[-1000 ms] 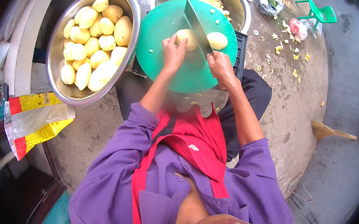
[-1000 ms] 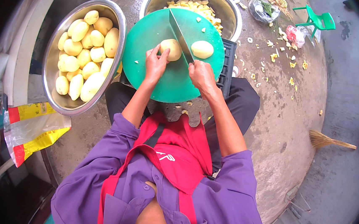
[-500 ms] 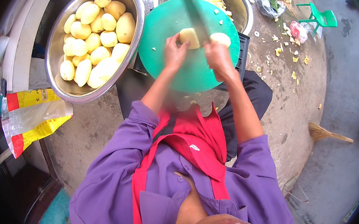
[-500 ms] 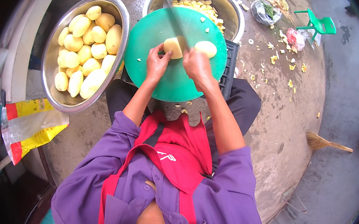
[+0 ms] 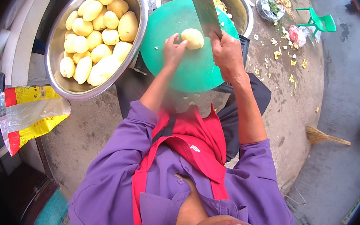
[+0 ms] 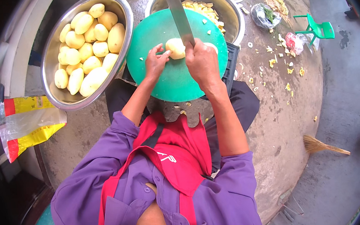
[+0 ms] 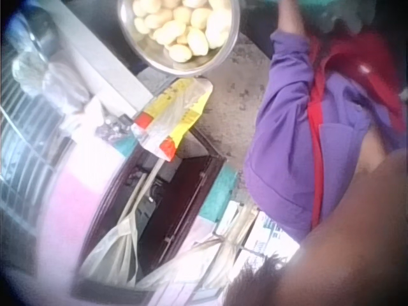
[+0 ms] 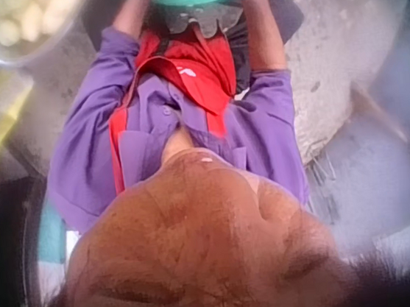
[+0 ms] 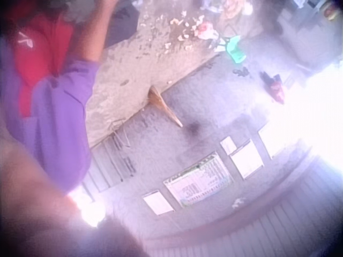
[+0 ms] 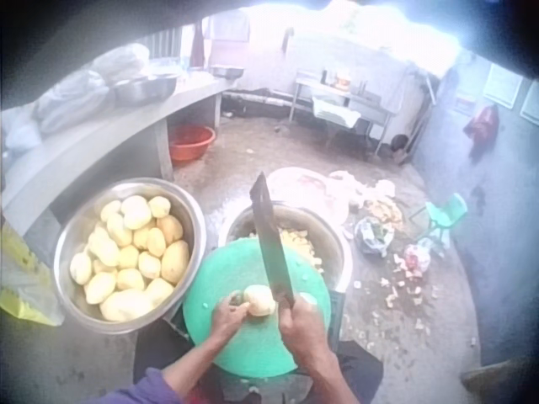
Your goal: The person cuts peeled potatoes into small cubes using a large knife on a green cutting board. The diced pieces are transferred into a metal bowl, and the process is repeated with multiple potatoes.
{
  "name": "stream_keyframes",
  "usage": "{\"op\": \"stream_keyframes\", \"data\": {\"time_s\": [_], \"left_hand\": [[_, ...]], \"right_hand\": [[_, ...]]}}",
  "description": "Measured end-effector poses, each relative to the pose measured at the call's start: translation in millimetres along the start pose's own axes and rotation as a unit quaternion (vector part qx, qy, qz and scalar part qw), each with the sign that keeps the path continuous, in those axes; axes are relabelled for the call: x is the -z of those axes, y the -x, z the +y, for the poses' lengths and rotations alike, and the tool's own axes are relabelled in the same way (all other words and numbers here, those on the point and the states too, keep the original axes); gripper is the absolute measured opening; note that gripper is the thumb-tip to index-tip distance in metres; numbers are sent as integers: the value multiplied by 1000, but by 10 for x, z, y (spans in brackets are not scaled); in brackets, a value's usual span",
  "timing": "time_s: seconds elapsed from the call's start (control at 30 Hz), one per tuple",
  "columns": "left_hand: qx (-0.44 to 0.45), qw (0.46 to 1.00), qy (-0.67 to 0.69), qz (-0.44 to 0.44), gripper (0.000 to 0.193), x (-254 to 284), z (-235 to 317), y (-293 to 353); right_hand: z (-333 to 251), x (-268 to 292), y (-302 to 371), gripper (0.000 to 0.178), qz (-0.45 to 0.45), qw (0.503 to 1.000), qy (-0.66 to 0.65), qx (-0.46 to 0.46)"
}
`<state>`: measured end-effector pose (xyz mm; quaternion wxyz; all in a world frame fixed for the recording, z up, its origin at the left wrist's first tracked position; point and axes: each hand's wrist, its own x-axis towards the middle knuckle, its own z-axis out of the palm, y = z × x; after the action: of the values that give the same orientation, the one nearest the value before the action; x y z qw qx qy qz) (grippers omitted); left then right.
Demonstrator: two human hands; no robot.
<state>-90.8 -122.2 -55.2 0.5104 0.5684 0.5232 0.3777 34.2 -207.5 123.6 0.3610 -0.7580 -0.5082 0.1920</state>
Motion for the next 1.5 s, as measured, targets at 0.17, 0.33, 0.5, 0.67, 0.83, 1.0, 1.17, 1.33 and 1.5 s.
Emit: {"op": "stream_keyframes", "data": {"time_s": [0.17,0.33,0.5,0.67,0.83,1.0,1.17,1.33,1.5], "left_hand": [[-51,998,-25,-7,45,-1,63,27],[-35,999,-35,-23,44,2,10,-20],[-62,994,-86,-19,50,44,265,-13],[-388,877,-276,-69,70,-373,724,-62],[-352,752,-452,-325,79,-1123,772,-299],[-382,695,-434,-428,65,-1146,903,-704],[-435,670,-414,-437,51,-939,1008,-1032],[-399,692,-395,-453,49,-784,1017,-1137],[-411,748,-327,-407,55,-694,806,-1114]], "right_hand": [[452,-426,-44,39,-182,966,62,-171],[395,-313,16,35,-148,979,-3,-139],[191,233,173,30,-38,977,-127,-164],[333,676,116,30,55,981,-99,-161],[595,865,23,30,72,981,-85,-156],[801,921,10,29,66,980,-76,-173],[870,819,-95,30,24,987,-27,-155],[1032,617,-227,30,2,983,1,-181],[1184,368,-274,28,-10,978,184,-94]]}}
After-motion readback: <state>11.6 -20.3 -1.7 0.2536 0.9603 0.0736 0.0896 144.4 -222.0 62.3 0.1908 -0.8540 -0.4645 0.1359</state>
